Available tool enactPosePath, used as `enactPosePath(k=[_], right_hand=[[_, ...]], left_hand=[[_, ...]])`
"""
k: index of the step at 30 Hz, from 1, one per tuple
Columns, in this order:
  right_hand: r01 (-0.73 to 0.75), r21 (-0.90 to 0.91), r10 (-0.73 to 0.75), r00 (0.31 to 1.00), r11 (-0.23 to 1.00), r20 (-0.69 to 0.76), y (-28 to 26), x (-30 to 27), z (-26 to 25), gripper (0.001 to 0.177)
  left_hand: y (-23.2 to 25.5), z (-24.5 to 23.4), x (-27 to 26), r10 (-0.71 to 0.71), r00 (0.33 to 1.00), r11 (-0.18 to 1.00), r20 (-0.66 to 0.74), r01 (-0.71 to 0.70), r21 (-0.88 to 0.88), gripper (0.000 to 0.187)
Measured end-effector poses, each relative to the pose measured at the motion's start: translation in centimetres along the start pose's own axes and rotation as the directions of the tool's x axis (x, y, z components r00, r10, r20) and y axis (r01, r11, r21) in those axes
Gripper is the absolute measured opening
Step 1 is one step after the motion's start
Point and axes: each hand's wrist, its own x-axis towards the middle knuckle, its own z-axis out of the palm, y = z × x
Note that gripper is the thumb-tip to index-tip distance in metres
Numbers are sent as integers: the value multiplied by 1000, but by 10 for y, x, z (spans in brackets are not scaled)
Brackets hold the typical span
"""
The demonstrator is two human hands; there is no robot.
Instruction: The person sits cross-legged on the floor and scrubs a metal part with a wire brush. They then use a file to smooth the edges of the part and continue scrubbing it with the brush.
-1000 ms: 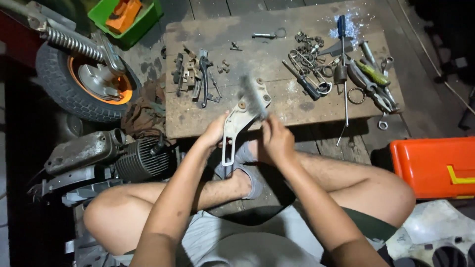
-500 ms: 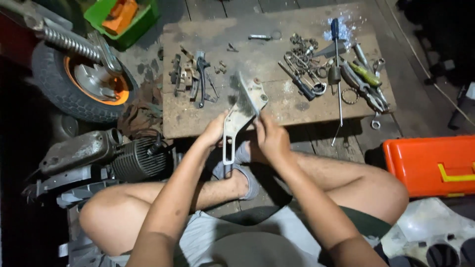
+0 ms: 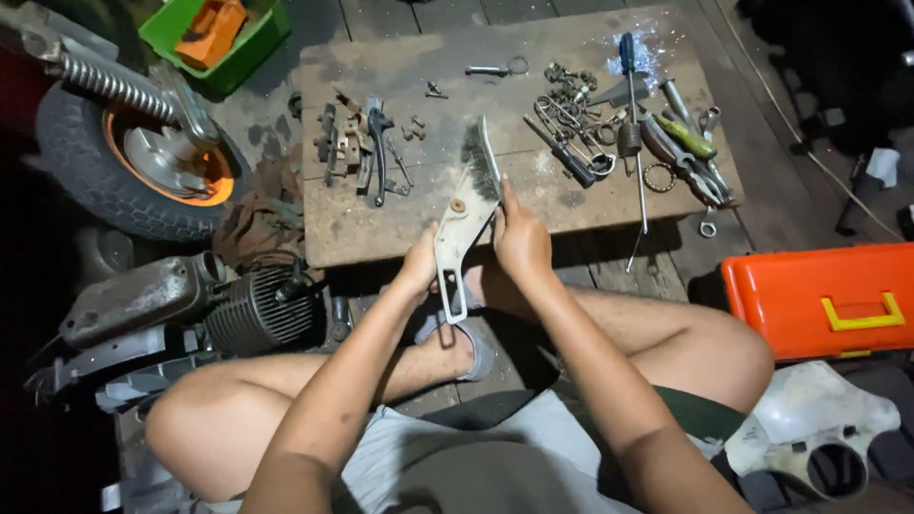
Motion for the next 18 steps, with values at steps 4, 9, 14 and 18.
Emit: enactPosePath(k=[4, 9, 14, 18], right_hand=[[9, -3, -9, 996, 1000, 86, -17, -8, -18, 49], [-69, -24, 72, 989, 997, 130, -11, 4, -4, 51], [-126, -104, 151, 946, 987, 287, -14, 9, -40, 42], [-77, -156, 111, 969, 985, 222, -39, 1, -35, 53]], left_hand=[[-7, -2, 26, 35, 999, 999, -17, -35, 5, 57], [-13, 5, 27, 26, 999, 1000, -33, -26, -1, 54], [1, 4, 17, 30, 999, 1000, -31, -30, -1, 60], [-20, 9, 33, -7, 1000, 1000, -11, 7, -30, 59]])
